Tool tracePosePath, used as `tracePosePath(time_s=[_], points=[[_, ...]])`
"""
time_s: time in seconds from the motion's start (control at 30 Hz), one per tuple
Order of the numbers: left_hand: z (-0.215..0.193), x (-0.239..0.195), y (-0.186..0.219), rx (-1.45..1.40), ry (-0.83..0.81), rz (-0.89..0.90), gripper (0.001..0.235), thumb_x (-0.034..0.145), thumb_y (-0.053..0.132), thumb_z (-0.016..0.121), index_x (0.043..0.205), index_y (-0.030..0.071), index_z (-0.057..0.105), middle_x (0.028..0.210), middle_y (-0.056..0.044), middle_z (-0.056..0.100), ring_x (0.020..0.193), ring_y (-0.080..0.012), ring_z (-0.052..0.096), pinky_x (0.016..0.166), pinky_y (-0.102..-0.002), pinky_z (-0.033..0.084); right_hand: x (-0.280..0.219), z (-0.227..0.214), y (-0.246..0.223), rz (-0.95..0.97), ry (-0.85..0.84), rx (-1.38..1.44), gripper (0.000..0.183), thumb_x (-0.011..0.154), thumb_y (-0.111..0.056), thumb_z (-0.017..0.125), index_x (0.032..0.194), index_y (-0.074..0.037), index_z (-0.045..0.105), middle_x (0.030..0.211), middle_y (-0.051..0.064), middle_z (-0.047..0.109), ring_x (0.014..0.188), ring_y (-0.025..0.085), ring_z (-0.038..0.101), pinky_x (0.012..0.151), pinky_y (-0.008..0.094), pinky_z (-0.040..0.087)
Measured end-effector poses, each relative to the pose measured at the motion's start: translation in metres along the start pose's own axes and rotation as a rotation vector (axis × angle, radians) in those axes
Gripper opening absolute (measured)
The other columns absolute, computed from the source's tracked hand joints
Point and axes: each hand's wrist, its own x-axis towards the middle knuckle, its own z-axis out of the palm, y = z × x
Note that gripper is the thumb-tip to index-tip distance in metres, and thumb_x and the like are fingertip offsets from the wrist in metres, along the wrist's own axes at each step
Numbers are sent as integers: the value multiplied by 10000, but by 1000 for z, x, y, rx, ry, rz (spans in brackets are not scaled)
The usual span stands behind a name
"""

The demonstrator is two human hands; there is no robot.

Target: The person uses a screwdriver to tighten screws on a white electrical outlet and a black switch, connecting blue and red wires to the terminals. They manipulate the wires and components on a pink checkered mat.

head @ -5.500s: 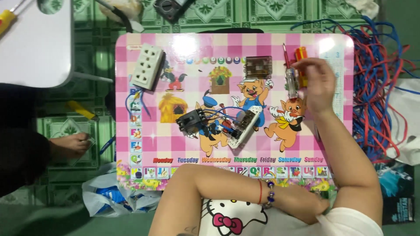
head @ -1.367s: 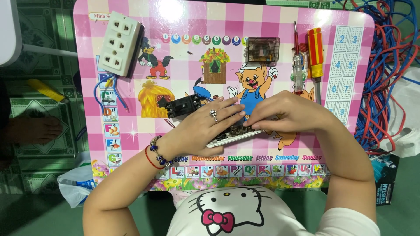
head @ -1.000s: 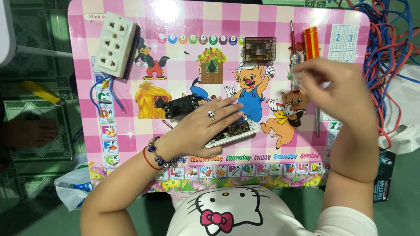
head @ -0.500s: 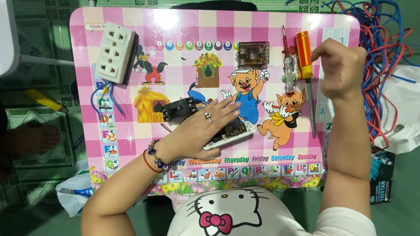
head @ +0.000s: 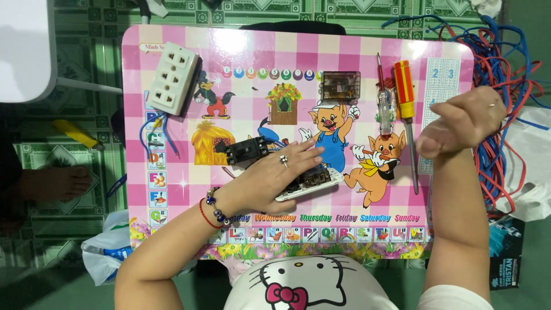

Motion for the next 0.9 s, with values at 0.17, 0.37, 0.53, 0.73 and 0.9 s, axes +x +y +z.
tracePosePath(time_s=[0.17,0.37,0.53,0.73,0.9], points=[[3,-4,-1,11,122,11,707,910,318,696,1448,87,299,1642,-241,258,1555,-497,283,1258,-637,348,20,9,-21,-8,-157,60,615,992,-504,474,719,-11,721,574,108,542,490,278,523,521,409,371],[7,-4,-3,68,166,21,800,902,351,705,1479,90,216,1622,-259,269,1524,-526,321,1220,-627,385,72,3,-25,632,-725,247,199,905,-52,489,915,-11,683,663,99,638,595,241,649,596,368,512],[6,-1,-1,116,152,-17,596,846,355,706,1228,-40,476,1525,-302,367,1450,-515,376,1176,-624,397,114,2,-46,950,-1684,72,409,1034,-400,444,1375,-256,618,538,25,688,395,183,555,432,333,376],[7,-1,3,275,259,49,543,868,422,534,1217,7,512,1310,-247,471,1236,-423,494,1084,-622,449,107,30,-67,934,-1766,-162,375,1035,-466,477,1296,-199,508,804,113,746,707,350,705,551,450,516],[16,-7,-3,473,156,28,644,901,491,517,1429,123,490,1430,-200,519,1186,-384,568,1006,-542,444,102,35,-75,946,-1813,-202,269,1045,-396,422,1199,-233,571,783,97,765,707,323,710,569,430,521]])
